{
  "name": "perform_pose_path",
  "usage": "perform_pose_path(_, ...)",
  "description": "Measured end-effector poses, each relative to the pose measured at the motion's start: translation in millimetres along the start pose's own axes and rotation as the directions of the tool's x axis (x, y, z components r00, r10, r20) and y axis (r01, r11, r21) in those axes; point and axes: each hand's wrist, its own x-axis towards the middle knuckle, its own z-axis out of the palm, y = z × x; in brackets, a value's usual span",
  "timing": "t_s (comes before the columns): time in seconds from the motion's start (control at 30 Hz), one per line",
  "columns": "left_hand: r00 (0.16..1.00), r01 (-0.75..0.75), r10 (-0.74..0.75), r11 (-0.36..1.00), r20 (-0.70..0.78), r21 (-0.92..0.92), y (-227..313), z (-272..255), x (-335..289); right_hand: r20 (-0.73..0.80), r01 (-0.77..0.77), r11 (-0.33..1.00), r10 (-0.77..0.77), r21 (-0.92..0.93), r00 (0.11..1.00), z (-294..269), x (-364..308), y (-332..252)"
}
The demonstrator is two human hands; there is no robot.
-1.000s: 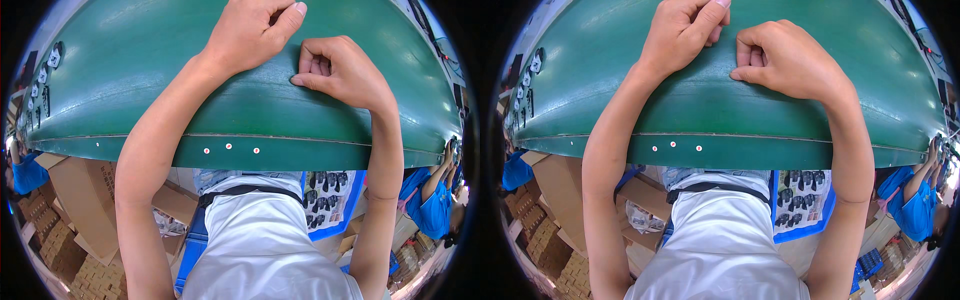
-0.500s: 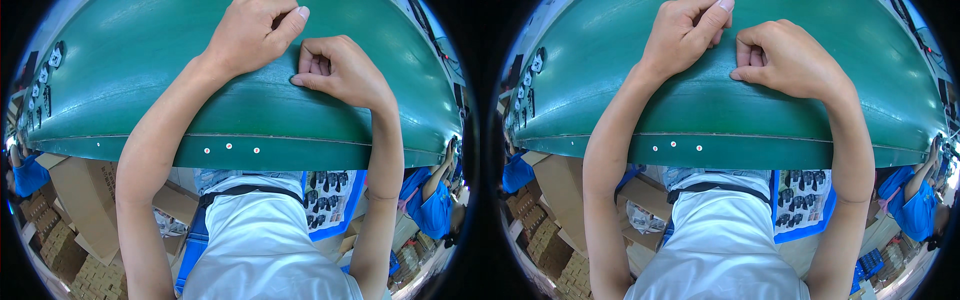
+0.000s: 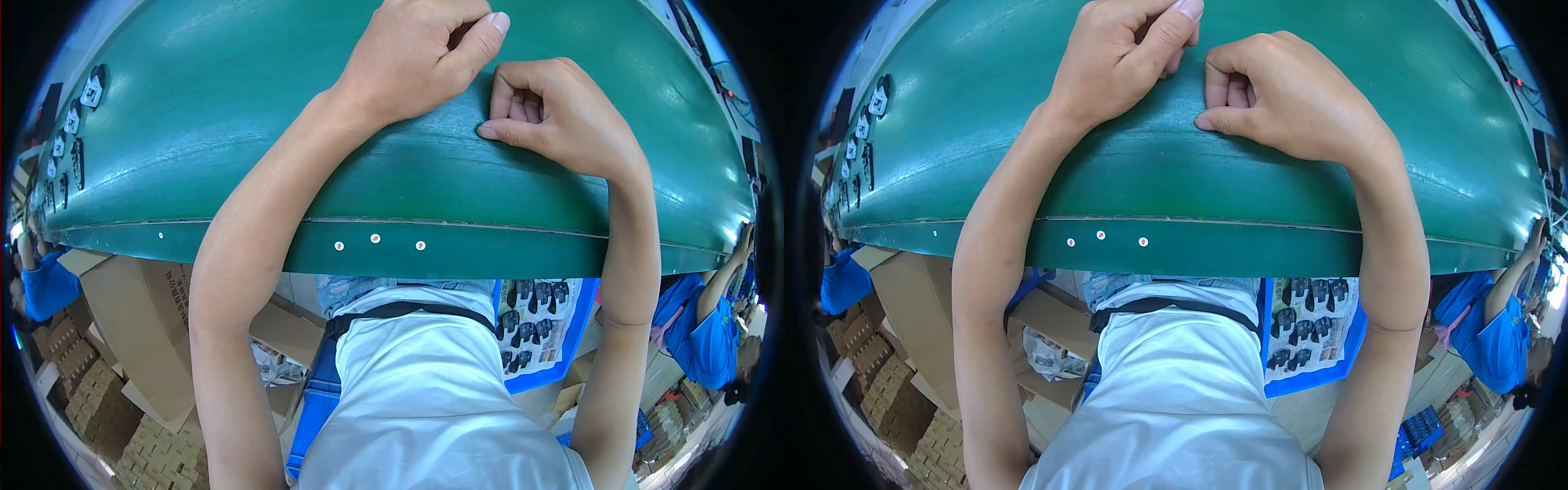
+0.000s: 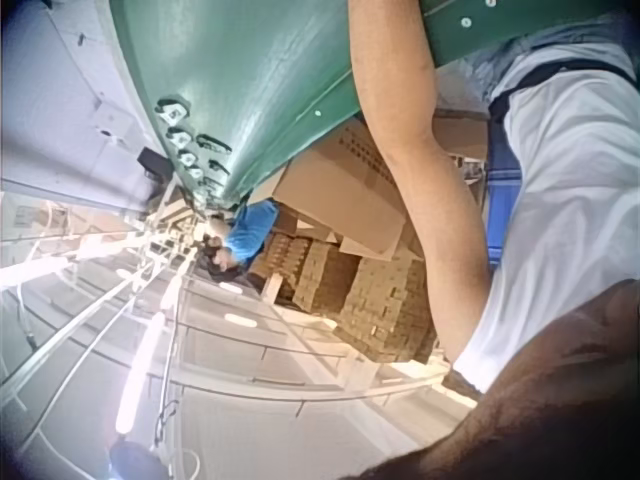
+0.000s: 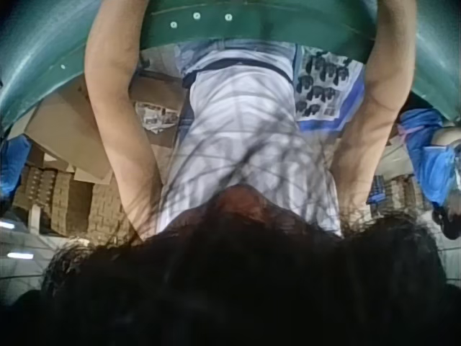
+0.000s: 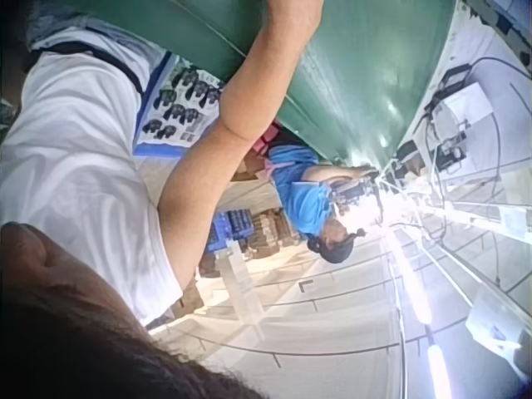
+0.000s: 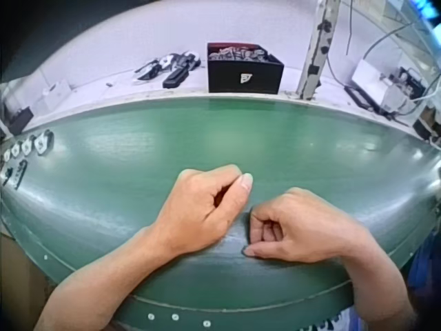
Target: The person assembles computer mice on a conveyor line by installing scroll wheels onto the mouse base assemblies, attaching top covers, and sliding the assembled mice down the belt.
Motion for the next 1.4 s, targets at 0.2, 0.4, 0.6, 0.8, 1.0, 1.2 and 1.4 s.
perform_pose_path(0.2,1.000,0.017,-0.017,1.000,0.013,-0.007,1.5,-2.3,-0.4,-0.023,0.001,1.000,-0.001,0.029,1.000,2.9,0.7,-3.7)
perform_pose_path(0.4,0.880,-0.452,0.470,0.874,-0.071,0.179,-8.6,-6.6,4.2,-0.005,-0.023,1.000,0.023,0.001,1.000,1.7,4.2,-12.4)
perform_pose_path(0.6,1.000,-0.029,0.029,1.000,-0.007,-0.001,4.7,-12.3,-3.6,-0.048,-0.004,1.000,0.005,0.013,0.999,8.4,7.0,-17.3)
perform_pose_path(0.8,0.994,-0.091,0.098,0.987,-0.049,0.132,-16.1,-6.4,-7.1,-0.086,0.015,0.999,-0.019,-0.046,0.996,12.0,9.6,-22.1)
perform_pose_path(1.0,0.998,-0.064,0.064,0.988,0.009,0.141,-13.4,-9.9,-8.3,-0.188,0.052,0.980,-0.089,-0.194,0.978,20.5,11.1,-21.7)
perform_pose_path(1.2,1.000,-0.024,0.022,0.992,0.012,0.125,-14.2,-3.9,-7.7,-0.224,-0.002,0.977,-0.048,-0.215,0.973,25.2,9.5,-19.8)
perform_pose_path(1.4,1.000,-0.002,0.002,0.997,0.005,0.077,-16.0,4.5,-6.8,-0.249,-0.006,0.967,-0.060,-0.256,0.967,31.2,5.8,-9.2)
